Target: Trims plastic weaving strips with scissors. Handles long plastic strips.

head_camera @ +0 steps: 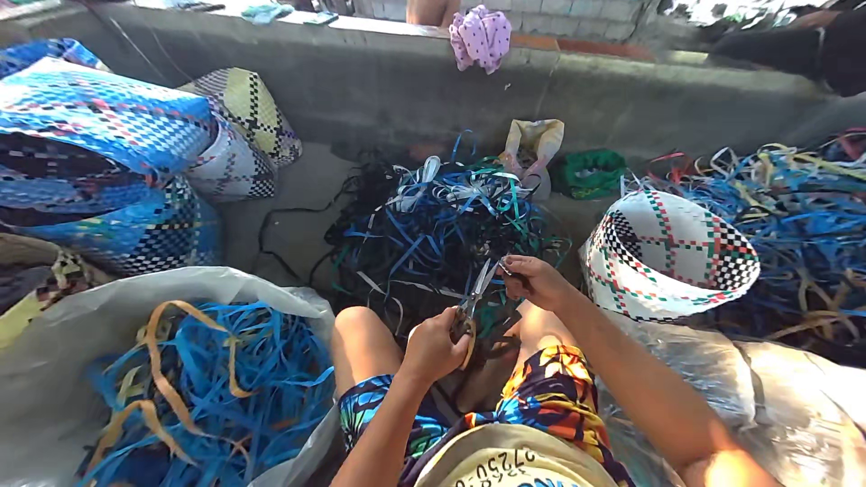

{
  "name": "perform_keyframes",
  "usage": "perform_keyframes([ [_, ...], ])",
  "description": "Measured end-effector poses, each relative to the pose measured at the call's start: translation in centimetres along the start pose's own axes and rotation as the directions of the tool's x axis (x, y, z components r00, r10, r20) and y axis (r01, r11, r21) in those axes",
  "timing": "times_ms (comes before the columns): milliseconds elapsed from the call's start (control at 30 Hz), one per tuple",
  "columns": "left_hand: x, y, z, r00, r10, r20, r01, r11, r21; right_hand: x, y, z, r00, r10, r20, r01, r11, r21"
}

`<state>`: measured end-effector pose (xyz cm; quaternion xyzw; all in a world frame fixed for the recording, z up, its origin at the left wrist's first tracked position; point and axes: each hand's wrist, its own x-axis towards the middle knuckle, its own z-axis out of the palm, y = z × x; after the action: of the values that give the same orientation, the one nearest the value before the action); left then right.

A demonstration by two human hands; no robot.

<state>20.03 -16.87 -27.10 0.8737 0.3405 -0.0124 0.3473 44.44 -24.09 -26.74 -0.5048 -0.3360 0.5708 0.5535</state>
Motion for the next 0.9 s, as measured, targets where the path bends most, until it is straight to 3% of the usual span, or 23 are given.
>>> perform_keyframes([
  [100,0.0,0.3,-0.2,0.999,-0.030,0.046,0.026,0.997,0.075,-0.4,-0.7,0.6,1.000,-0.005,-0.008,0.003,0.969,-0.247],
  [200,-0.1,0.5,-0.1,0.999,-0.008,0.039,0.003,0.993,0.118,-1.0,-1.4,1.4,0.997,0.036,0.073,-0.001,0.903,-0.429],
  [400,0.2,0.5,0.1,0.995,-0.017,0.100,0.008,0.995,0.096,-1.0,-1.6,1.3,0.988,0.079,0.135,0.001,0.858,-0.513],
  [700,-0.1,-0.5,1.2,0.998,-0.002,0.065,0.009,0.994,-0.109,-0.3,-1.2,1.8,1.000,-0.019,-0.024,-0.001,0.750,-0.661],
  [900,-0.8,-3.2,3.4,0.997,0.039,0.065,-0.022,0.970,-0.243,-0.8,-0.5,1.6,0.995,-0.061,-0.081,0.004,0.820,-0.572],
])
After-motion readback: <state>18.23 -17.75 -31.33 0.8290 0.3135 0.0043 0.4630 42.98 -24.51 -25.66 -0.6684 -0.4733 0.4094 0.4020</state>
